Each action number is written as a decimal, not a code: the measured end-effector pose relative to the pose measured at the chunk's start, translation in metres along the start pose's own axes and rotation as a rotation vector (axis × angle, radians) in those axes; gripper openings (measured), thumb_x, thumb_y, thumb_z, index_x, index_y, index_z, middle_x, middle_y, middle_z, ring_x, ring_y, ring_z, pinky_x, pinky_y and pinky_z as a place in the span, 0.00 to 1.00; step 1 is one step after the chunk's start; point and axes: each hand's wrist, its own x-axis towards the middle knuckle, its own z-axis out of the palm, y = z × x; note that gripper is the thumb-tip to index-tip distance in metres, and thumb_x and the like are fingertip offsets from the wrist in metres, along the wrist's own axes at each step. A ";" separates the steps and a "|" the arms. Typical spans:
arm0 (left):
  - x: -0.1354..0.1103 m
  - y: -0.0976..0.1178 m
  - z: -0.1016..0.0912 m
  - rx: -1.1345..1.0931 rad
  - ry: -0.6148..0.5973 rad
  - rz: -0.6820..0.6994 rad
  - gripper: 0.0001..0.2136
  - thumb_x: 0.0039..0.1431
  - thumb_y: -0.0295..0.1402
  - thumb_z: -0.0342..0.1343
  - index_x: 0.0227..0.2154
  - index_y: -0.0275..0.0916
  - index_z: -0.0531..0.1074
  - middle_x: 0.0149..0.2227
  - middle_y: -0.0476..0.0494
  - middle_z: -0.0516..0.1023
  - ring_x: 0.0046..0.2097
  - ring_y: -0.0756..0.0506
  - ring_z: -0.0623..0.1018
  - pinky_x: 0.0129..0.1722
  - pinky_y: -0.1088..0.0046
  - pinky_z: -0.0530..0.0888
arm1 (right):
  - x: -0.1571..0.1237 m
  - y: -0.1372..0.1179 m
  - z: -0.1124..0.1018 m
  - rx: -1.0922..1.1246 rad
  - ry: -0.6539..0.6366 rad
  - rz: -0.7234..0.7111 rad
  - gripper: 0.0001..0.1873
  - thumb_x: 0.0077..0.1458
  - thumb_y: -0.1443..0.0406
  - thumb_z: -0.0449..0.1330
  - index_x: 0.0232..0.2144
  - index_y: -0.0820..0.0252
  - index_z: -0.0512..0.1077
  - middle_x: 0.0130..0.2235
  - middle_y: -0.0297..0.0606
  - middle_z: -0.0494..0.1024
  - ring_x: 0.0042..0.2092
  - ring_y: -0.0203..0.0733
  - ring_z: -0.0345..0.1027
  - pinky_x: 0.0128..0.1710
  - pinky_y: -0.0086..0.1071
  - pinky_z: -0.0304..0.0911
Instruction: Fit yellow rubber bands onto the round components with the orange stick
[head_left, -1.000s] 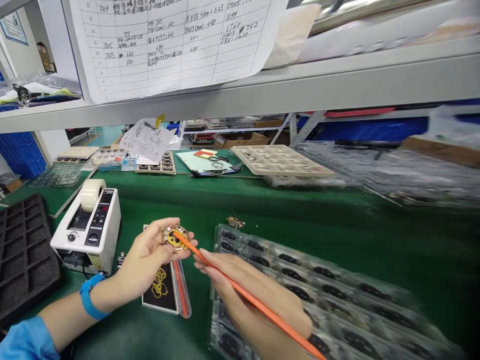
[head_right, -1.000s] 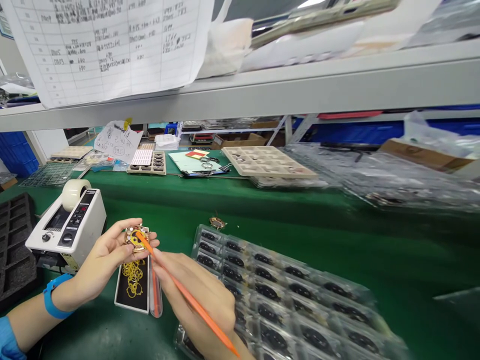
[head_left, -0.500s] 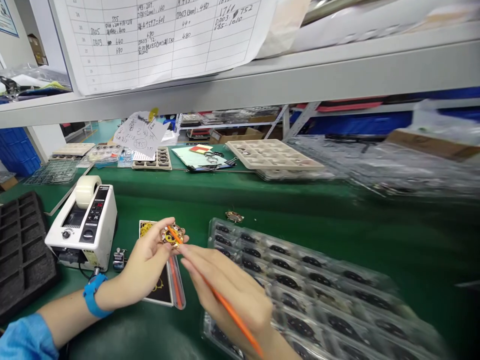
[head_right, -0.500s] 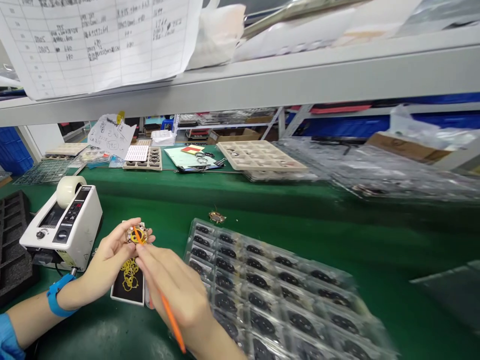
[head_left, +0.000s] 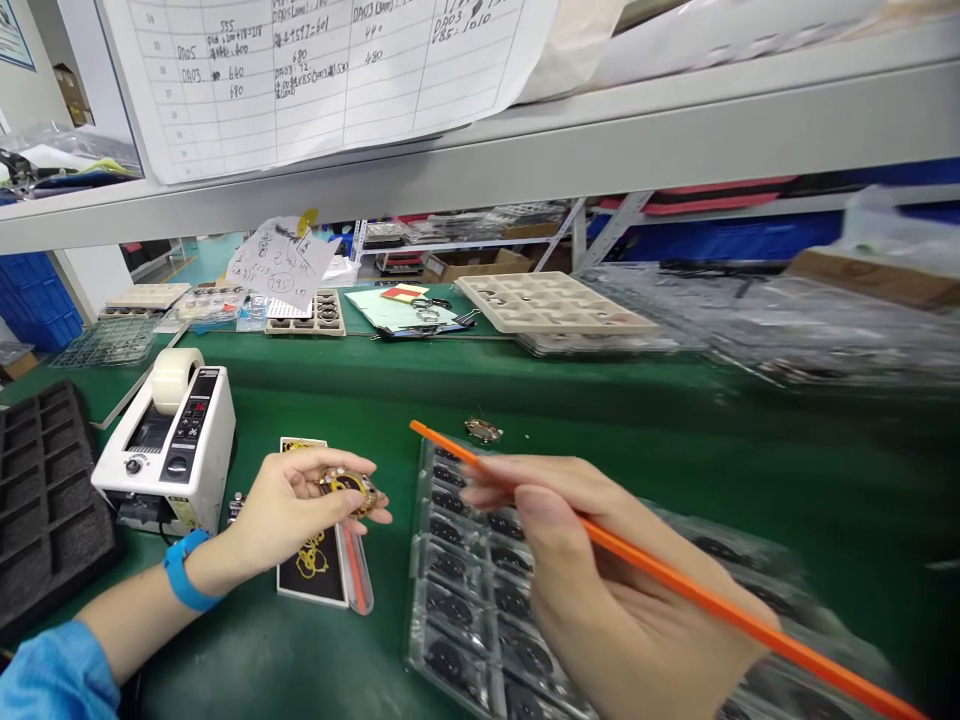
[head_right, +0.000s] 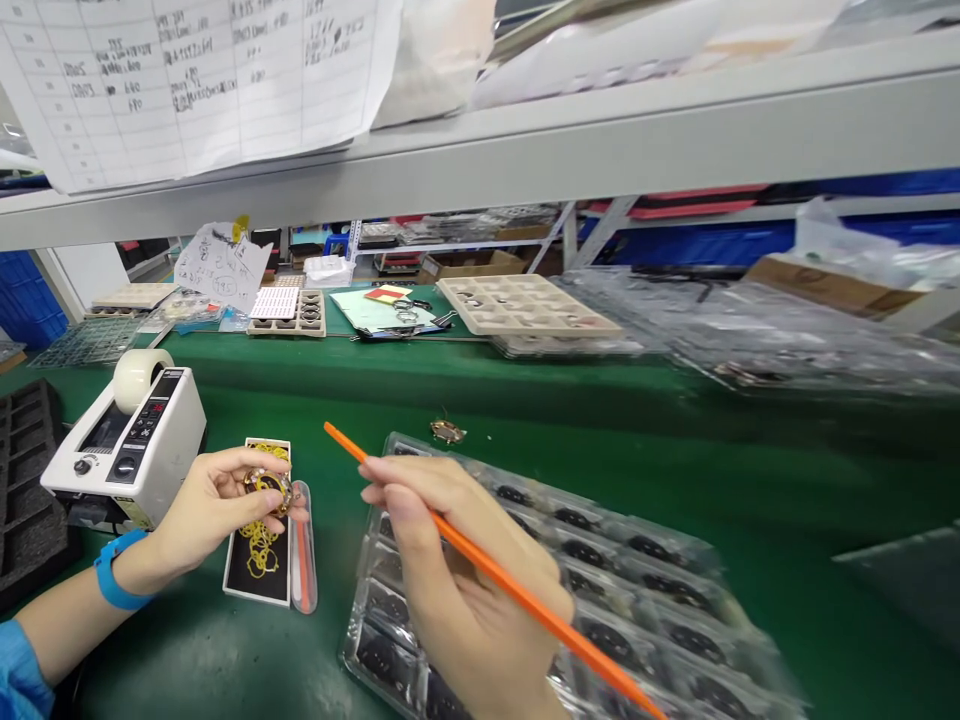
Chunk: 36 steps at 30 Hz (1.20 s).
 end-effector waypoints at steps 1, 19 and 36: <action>0.000 0.000 0.000 0.020 -0.003 0.002 0.11 0.45 0.30 0.67 0.33 0.34 0.76 0.28 0.44 0.80 0.32 0.45 0.82 0.28 0.76 0.77 | 0.000 0.000 0.001 0.009 0.004 0.015 0.09 0.62 0.69 0.55 0.36 0.53 0.75 0.31 0.34 0.77 0.30 0.38 0.70 0.30 0.34 0.67; 0.000 -0.011 0.004 0.227 0.173 0.134 0.11 0.48 0.29 0.59 0.36 0.35 0.74 0.34 0.41 0.81 0.36 0.45 0.81 0.32 0.74 0.78 | -0.026 0.012 0.033 -0.218 -0.265 -0.382 0.09 0.61 0.75 0.53 0.42 0.62 0.68 0.24 0.31 0.67 0.22 0.32 0.61 0.20 0.25 0.57; -0.014 -0.038 0.007 0.778 0.094 0.342 0.22 0.57 0.25 0.47 0.56 0.39 0.67 0.48 0.40 0.79 0.37 0.46 0.81 0.37 0.71 0.78 | -0.027 0.024 0.044 -0.103 -0.235 0.129 0.07 0.54 0.71 0.55 0.26 0.57 0.71 0.24 0.29 0.70 0.21 0.30 0.59 0.19 0.25 0.53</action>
